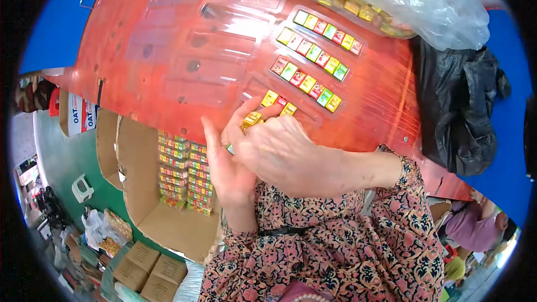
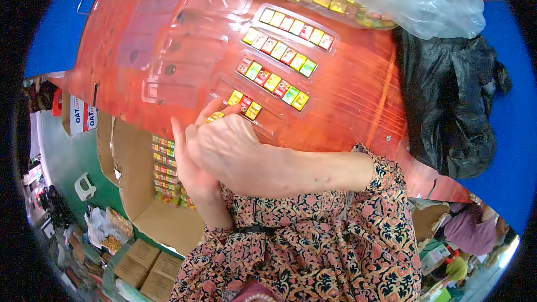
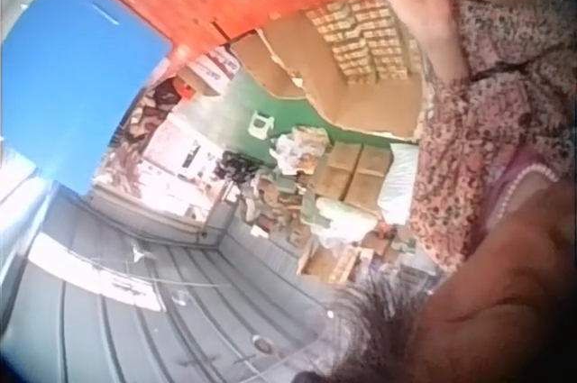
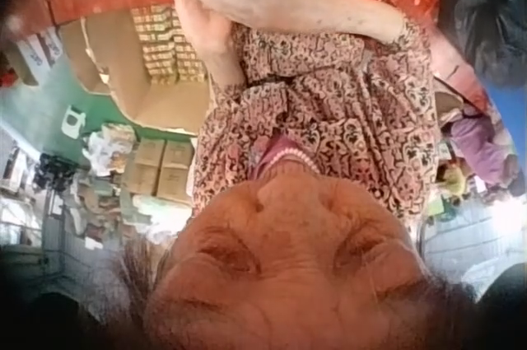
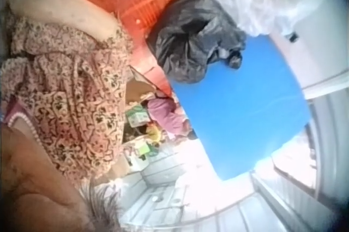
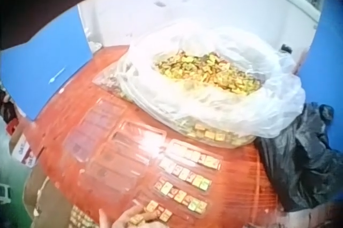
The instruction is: Placing small wrapped candies into a plastic tray from a large bag.
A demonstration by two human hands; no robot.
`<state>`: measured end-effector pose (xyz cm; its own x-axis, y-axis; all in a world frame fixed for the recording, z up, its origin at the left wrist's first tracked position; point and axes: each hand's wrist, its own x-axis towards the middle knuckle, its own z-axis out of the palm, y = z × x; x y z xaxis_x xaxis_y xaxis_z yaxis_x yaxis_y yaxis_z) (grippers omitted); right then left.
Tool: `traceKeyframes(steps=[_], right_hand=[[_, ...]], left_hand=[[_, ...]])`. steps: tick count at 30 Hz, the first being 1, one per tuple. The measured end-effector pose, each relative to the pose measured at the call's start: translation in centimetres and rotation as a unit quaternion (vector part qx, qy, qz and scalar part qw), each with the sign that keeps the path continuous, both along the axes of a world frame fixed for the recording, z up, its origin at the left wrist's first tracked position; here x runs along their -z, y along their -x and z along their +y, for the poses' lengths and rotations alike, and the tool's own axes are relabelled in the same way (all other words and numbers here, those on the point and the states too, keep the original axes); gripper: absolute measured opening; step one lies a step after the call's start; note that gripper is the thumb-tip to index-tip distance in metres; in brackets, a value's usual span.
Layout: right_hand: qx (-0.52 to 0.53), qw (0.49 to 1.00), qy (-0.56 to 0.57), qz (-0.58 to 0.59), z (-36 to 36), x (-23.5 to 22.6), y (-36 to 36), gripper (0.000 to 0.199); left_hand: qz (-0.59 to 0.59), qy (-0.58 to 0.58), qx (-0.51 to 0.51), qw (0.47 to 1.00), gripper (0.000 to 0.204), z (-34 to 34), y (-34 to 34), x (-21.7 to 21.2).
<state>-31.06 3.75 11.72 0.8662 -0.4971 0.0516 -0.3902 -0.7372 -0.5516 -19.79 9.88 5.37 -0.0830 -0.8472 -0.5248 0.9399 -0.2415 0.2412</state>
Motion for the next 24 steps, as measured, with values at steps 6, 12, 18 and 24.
traceKeyframes(steps=[6, 12, 18, 24], right_hand=[[0.069, 0.994, -0.059, -0.054, 0.8, 1.2, -0.4, 0.027], [0.129, 0.978, -0.124, -0.105, 1.7, 3.1, -1.5, 0.024], [0.122, 0.982, -0.107, -0.099, 2.0, 4.0, -1.5, 0.020], [0.124, 0.959, -0.160, -0.200, 2.0, 4.7, -1.3, 0.015]], left_hand=[[0.015, 0.006, -0.008, 1.000, 0.082, 0.3, 0.2, -0.6], [0.063, 0.039, -0.029, 0.997, 0.082, 0.8, -0.2, -0.4], [0.000, -0.012, -0.019, 1.000, 0.079, 0.9, -0.1, -0.4], [-0.029, -0.014, -0.007, 0.999, 0.068, 0.9, 0.1, -0.6]])
